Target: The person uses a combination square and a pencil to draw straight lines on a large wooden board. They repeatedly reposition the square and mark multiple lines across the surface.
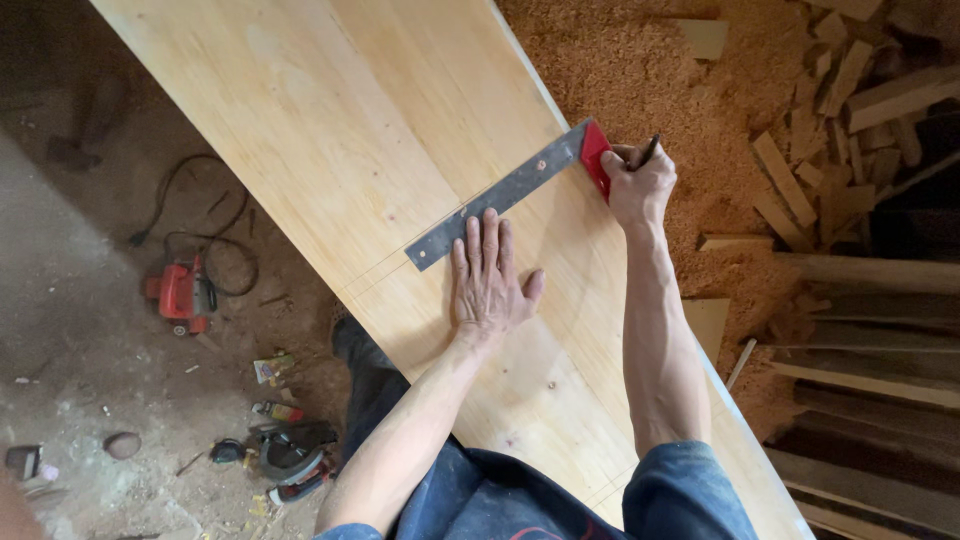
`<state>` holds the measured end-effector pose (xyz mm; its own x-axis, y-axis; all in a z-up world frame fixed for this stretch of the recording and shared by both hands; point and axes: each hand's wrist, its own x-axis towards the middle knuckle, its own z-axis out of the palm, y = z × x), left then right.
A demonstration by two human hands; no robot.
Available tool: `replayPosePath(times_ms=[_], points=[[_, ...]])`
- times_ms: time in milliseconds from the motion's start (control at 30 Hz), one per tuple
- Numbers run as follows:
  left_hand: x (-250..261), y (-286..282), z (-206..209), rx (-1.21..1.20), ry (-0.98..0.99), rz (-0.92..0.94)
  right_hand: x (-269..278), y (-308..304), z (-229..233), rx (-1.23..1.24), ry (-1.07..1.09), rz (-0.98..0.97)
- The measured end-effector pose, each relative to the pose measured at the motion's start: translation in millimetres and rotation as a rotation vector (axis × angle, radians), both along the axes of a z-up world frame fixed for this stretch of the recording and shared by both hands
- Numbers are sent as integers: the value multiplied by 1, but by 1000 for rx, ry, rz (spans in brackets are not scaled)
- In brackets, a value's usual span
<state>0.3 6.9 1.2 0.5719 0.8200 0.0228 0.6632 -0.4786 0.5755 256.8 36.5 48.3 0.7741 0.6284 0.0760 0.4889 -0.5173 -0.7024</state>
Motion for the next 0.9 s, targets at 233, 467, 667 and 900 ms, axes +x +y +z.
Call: replayPosePath(times_ms=[233,467,667,900], points=[[0,2,3,-29,39,0,1,3,0,-57,-2,-29],[1,1,3,-37,62,-1,2,3,-3,20,83,-28],[2,3,5,-66,94,-12,1,3,-2,45,101,-22],[1,2,6,-52,68,-4,1,4,-1,78,166,-40]])
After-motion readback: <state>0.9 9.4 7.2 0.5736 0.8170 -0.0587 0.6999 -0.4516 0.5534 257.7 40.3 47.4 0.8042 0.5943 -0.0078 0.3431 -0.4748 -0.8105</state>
